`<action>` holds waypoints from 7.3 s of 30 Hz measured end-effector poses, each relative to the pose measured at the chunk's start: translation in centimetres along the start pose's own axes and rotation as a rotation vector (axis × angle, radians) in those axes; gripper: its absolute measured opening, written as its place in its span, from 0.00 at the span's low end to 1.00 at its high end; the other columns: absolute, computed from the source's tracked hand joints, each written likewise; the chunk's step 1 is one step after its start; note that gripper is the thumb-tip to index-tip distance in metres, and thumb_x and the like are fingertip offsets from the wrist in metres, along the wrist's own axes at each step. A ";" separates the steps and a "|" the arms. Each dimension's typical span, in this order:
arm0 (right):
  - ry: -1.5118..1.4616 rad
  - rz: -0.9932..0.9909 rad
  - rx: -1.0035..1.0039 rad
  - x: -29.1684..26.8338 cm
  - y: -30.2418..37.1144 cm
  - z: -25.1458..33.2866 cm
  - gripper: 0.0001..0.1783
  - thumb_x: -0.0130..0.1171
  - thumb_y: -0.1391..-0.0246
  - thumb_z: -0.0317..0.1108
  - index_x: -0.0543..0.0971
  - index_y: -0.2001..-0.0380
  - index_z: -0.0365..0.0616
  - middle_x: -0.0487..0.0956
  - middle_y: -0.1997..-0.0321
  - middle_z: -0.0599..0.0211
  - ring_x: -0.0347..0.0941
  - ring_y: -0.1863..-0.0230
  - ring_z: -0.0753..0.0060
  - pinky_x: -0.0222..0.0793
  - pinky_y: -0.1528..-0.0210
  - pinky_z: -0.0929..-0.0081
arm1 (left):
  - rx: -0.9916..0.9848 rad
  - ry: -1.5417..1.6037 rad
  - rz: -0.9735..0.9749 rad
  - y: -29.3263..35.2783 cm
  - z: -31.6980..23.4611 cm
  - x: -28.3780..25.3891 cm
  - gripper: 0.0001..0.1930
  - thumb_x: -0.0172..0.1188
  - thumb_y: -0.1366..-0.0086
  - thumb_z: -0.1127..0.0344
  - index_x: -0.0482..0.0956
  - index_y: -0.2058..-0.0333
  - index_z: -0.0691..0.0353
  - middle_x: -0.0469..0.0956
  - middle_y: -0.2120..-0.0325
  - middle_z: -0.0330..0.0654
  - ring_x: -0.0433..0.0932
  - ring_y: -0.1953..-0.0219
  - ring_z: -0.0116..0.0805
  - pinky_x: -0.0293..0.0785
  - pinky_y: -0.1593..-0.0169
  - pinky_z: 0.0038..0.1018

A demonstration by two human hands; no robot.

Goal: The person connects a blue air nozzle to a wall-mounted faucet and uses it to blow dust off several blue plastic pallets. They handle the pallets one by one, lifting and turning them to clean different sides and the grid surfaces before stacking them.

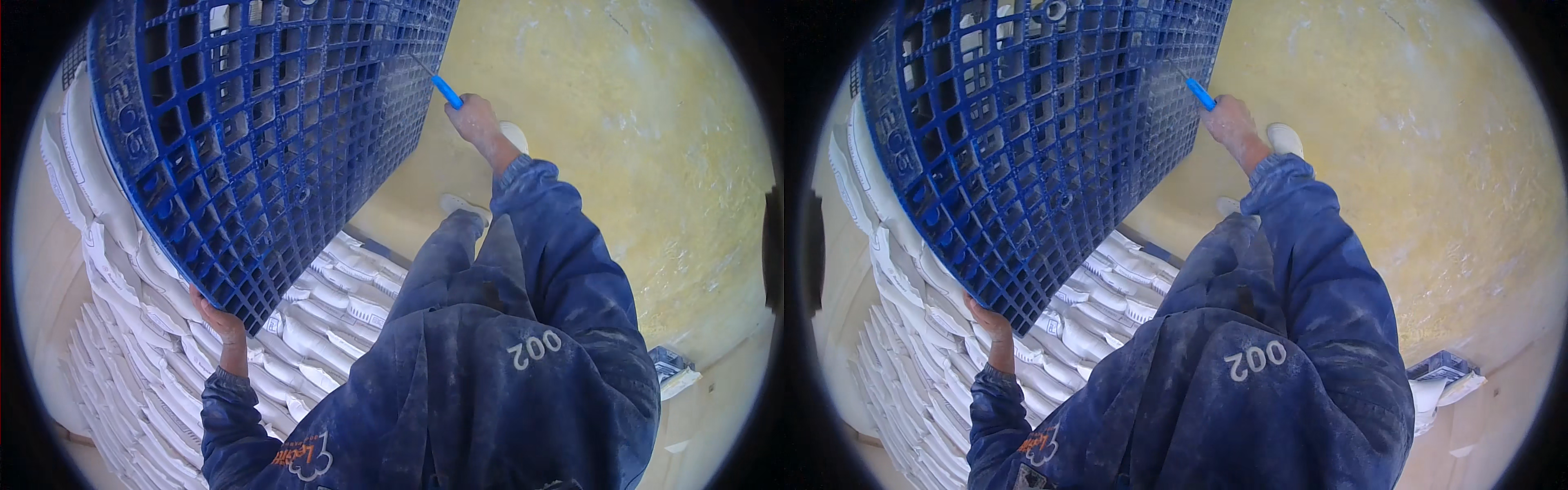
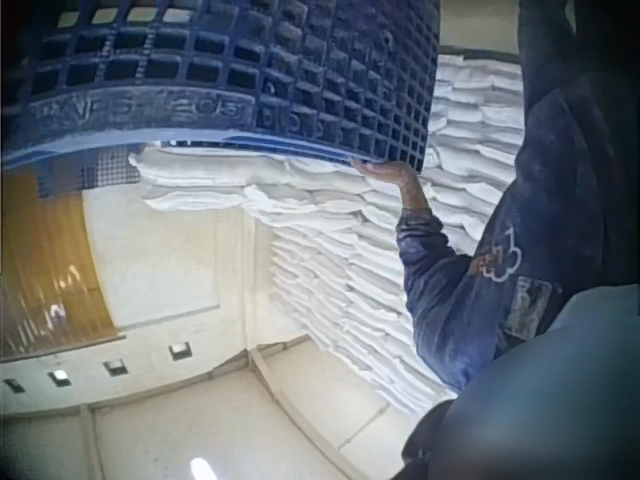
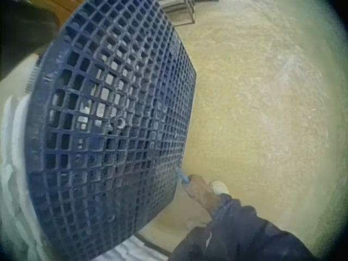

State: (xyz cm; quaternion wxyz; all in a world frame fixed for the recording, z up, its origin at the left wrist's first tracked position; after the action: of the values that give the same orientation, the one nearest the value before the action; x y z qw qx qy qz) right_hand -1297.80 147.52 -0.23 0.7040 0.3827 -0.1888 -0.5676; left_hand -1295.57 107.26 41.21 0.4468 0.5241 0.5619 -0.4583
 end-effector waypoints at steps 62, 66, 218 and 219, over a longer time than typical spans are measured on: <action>-0.114 -0.172 0.264 5.2 -18.2 -22.6 0.26 0.57 0.57 0.51 0.78 0.72 0.34 0.78 0.70 0.45 0.75 0.64 0.45 0.69 0.60 0.59 | 0.028 -0.485 -0.051 3.0 5.5 -4.6 0.18 0.52 0.38 0.64 0.71 0.56 0.76 0.75 0.60 0.56 0.76 0.62 0.43 0.73 0.59 0.35; -0.024 0.187 0.273 3.8 -17.1 -19.7 0.26 0.57 0.57 0.52 0.78 0.71 0.34 0.79 0.71 0.46 0.75 0.64 0.46 0.70 0.60 0.59 | 0.095 -0.509 -0.006 3.0 5.1 -3.8 0.20 0.49 0.36 0.62 0.68 0.54 0.75 0.73 0.59 0.56 0.76 0.61 0.43 0.74 0.59 0.35; 0.761 -0.301 0.171 2.7 16.0 14.2 0.22 0.48 0.51 0.42 0.77 0.69 0.29 0.76 0.68 0.37 0.76 0.65 0.42 0.71 0.63 0.55 | 0.000 1.133 0.401 -3.0 3.5 23.2 0.19 0.50 0.35 0.57 0.62 0.50 0.61 0.68 0.57 0.42 0.67 0.53 0.31 0.63 0.48 0.28; 0.780 -0.195 0.202 3.2 15.5 13.1 0.22 0.48 0.51 0.41 0.77 0.68 0.29 0.77 0.69 0.38 0.77 0.67 0.44 0.72 0.66 0.56 | -0.014 0.956 0.495 0.5 7.2 24.4 0.18 0.51 0.36 0.60 0.63 0.52 0.63 0.70 0.60 0.44 0.70 0.55 0.34 0.65 0.50 0.30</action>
State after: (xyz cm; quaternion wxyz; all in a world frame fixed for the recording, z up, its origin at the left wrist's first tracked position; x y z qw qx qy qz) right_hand -1295.89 141.24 19.26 0.6246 0.6525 0.0745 -0.4226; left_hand -1296.21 104.61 15.89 0.2393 0.7881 0.5652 -0.0460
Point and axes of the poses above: each hand's wrist, its own y-axis away from the middle knuckle, its own x-axis out of the palm, z = x × y, the point moved 1 cm from there along -y, towards the middle knuckle
